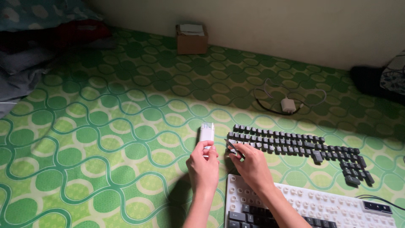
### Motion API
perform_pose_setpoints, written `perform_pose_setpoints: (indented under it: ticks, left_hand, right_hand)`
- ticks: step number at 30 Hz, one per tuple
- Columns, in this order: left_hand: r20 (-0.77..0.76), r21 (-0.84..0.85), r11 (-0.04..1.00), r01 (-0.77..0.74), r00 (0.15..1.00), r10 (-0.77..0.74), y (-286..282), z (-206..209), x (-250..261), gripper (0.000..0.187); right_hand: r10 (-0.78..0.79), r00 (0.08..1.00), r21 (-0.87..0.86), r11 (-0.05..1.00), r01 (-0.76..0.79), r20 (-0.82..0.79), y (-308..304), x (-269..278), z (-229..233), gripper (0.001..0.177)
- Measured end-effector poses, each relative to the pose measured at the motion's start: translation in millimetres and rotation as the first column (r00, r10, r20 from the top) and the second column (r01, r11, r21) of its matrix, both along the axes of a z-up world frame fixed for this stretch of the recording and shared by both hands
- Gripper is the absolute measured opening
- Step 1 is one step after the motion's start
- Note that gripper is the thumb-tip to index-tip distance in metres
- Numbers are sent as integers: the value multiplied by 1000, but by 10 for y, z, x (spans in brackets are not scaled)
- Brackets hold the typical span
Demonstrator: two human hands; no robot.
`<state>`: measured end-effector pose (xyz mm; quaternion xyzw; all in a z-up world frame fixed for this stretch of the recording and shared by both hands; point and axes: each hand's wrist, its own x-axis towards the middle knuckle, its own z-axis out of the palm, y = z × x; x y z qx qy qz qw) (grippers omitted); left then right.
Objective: The person assembles a mechanical keyboard by inserting black keycaps into a white keyboard base. They use a metal keycap puller to remove and reposition keycaps, working systematically across the keyboard layout. The keycaps are arranged in rows on the green patterned surface next to the keyboard.
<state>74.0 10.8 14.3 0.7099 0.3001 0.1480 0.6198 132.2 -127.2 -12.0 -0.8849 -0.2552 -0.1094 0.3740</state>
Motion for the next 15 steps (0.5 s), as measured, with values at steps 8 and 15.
perform_pose_setpoints:
  ticks: [8,15]
  left_hand:
    - [60,237,961,143,985,-162,4,20,-29,20]
    - [9,400,625,670,679,-734,-209,96,-337,28]
  right_hand:
    - [-169,957,291,927,236,-237,-131,-97,98,18]
    - [-1,924,605,756,251,-382,-491,-474,236,25]
